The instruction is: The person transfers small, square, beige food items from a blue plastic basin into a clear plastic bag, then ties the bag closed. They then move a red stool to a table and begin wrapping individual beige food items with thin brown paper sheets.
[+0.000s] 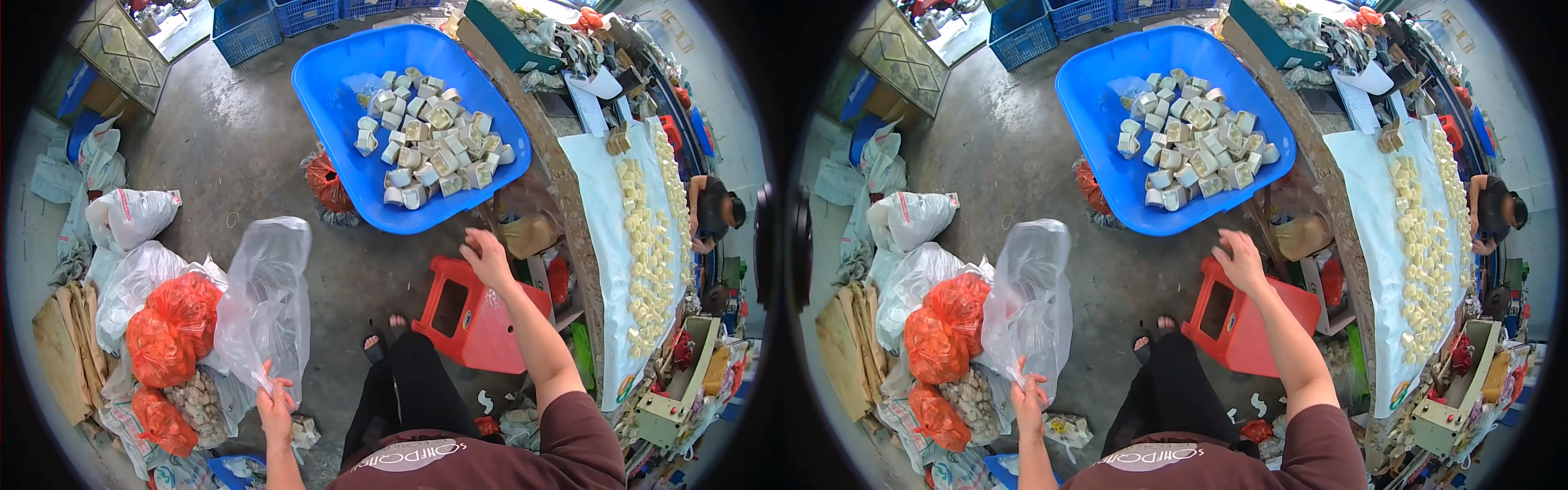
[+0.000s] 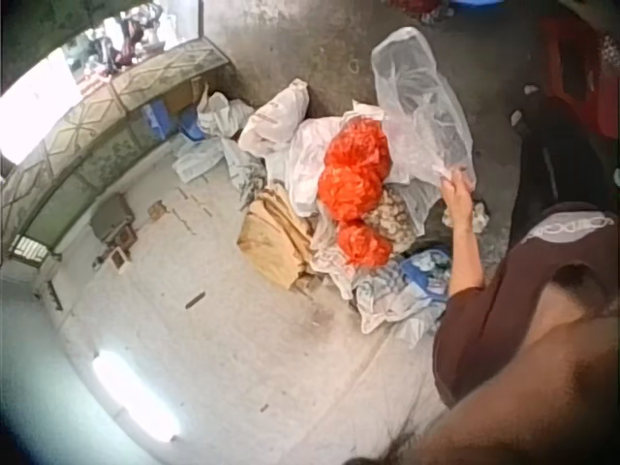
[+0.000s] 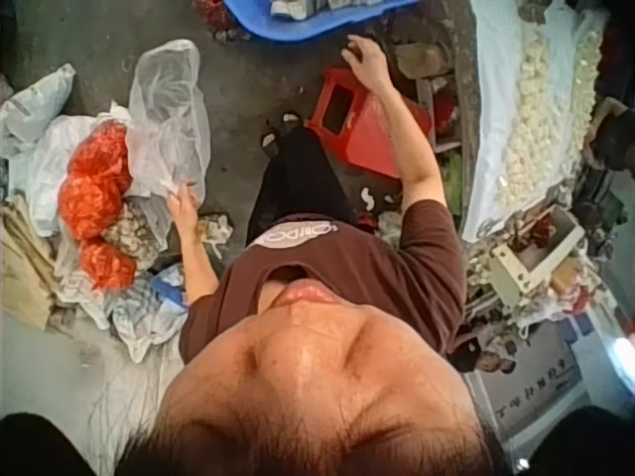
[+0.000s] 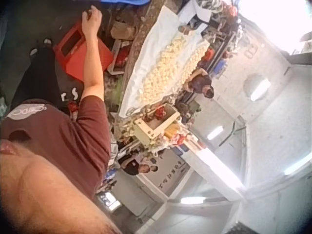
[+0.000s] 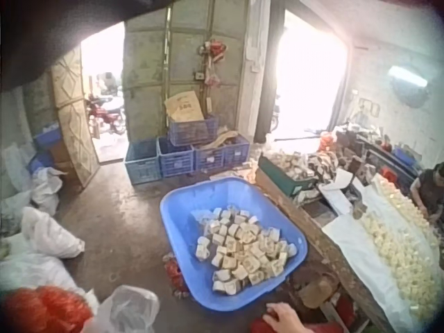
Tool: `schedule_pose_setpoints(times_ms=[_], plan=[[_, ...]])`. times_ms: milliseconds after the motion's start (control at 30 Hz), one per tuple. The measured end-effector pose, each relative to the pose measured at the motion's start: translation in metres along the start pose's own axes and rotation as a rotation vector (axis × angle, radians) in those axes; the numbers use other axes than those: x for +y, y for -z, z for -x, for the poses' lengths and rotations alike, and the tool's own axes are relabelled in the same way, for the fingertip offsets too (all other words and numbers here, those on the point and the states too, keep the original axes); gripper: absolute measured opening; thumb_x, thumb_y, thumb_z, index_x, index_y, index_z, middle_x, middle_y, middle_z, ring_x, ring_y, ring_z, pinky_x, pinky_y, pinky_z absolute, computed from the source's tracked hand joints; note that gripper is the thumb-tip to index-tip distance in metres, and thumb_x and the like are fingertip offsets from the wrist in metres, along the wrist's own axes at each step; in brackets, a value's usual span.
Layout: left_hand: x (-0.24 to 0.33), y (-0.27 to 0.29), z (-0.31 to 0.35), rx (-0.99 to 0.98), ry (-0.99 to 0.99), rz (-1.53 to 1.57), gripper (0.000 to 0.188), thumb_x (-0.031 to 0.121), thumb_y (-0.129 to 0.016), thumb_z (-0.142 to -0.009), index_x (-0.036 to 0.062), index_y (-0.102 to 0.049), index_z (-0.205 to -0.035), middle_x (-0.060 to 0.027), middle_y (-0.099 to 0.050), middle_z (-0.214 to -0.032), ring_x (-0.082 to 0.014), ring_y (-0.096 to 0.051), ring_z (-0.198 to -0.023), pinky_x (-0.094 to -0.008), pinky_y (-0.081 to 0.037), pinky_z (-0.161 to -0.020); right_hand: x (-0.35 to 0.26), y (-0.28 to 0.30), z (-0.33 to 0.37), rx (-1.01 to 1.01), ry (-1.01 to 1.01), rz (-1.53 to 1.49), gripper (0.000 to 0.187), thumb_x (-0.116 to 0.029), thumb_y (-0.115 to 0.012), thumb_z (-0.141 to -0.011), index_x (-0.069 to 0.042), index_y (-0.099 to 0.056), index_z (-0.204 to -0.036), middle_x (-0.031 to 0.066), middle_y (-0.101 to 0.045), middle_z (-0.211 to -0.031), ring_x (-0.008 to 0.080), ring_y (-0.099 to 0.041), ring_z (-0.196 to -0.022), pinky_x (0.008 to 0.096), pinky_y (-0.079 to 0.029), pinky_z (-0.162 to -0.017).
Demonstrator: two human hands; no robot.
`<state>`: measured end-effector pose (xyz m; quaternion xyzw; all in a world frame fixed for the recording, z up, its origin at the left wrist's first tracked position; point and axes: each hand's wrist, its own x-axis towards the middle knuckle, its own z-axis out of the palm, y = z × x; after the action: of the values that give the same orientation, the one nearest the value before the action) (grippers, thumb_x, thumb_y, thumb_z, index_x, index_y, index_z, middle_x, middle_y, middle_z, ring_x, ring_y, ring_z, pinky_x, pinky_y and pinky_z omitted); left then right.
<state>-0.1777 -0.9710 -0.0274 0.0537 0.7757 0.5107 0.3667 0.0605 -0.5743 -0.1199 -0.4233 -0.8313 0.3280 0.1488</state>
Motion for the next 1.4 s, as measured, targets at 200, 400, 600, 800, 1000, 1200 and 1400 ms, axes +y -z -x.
schedule_pose_setpoints(times_ms=[200,400,600,800,1000,1200,1400], plan=[[-0.004,-0.034,-0.032,0.125,0.158,0.075,0.047,0.007,-0.041,-0.089,0.0017,-0.034,-0.135,-0.0058,-0.055,-0.082,-0.0039,-0.042,-0.05,-0.0185,-0.034,-0.048,-0.033,-0.036,-0.19,0.089,0.335,0.136,0.037,-0.024,-0.066,-0.075,-0.005,-0.059,-0.106,0.0141,-0.054,-0.108,0.0322,-0.047,-0.104,0.0402,-0.039,-0.089],[-0.02,-0.075,-0.07,0.351,0.288,0.06,0.049,0.01,-0.042,-0.086,0.006,-0.035,-0.135,-0.0073,-0.057,-0.08,-0.0077,-0.043,-0.047,-0.0209,-0.034,-0.046,-0.024,-0.125,-0.371,0.01,0.454,0.355,0.044,-0.016,-0.062,-0.074,-0.014,-0.054,-0.117,0.0134,-0.041,-0.13,0.0312,-0.036,-0.122,0.0464,-0.033,-0.095],[0.003,-0.104,-0.097,0.163,0.406,-0.237,0.031,0.016,-0.045,-0.09,0.0007,-0.05,-0.117,-0.0058,-0.054,-0.068,-0.0106,-0.046,-0.052,-0.0244,-0.038,-0.051,0.004,-0.177,-0.464,-0.03,0.506,0.701,0.033,-0.008,-0.054,-0.075,-0.013,-0.06,-0.107,0.0154,-0.047,-0.126,0.0303,-0.042,-0.12,0.0479,-0.027,-0.098],[0.008,-0.112,-0.124,0.201,0.44,-0.289,0.026,0.016,-0.044,-0.091,0.0018,-0.054,-0.11,-0.0067,-0.056,-0.07,-0.0124,-0.051,-0.057,-0.0268,-0.04,-0.053,0.02,-0.167,-0.44,-0.2,0.235,-0.004,0.01,-0.016,-0.057,-0.076,-0.007,-0.056,-0.08,0.0156,-0.06,-0.072,0.0327,-0.06,-0.072,0.0436,-0.042,-0.072],[0.036,-0.124,-0.168,0.145,0.374,-0.121,0.048,0.011,-0.041,-0.089,0.0061,-0.034,-0.136,-0.0078,-0.056,-0.083,-0.0074,-0.044,-0.05,-0.0204,-0.036,-0.048,0.001,-0.023,-0.279,-0.503,-0.241,-0.709,0.005,-0.007,-0.053,-0.086,-0.004,-0.05,-0.088,-0.0007,-0.046,-0.068,0.008,-0.043,-0.064,0.0265,-0.036,-0.055],[0.013,-0.11,-0.198,-0.047,0.296,-0.176,0.047,0.014,-0.043,-0.09,0.0068,-0.035,-0.135,-0.0109,-0.056,-0.086,-0.0079,-0.043,-0.05,-0.0217,-0.036,-0.051,0.057,0.073,-0.075,-0.089,-0.727,-1.006,0.015,0.002,-0.05,-0.084,-0.003,-0.055,-0.098,0.0039,-0.059,-0.092,0.0119,-0.056,-0.087,0.0268,-0.046,-0.078],[0.011,-0.113,-0.208,-0.155,0.261,-0.349,0.048,0.015,-0.042,-0.09,0.0076,-0.034,-0.137,-0.0107,-0.055,-0.085,-0.0087,-0.043,-0.051,-0.0217,-0.037,-0.051,0.189,0.052,0.097,1.027,-1.3,-0.76,0.025,0.012,-0.039,-0.078,-0.001,-0.05,-0.096,0.0111,-0.057,-0.083,0.0209,-0.059,-0.059,0.0318,-0.049,-0.043]])
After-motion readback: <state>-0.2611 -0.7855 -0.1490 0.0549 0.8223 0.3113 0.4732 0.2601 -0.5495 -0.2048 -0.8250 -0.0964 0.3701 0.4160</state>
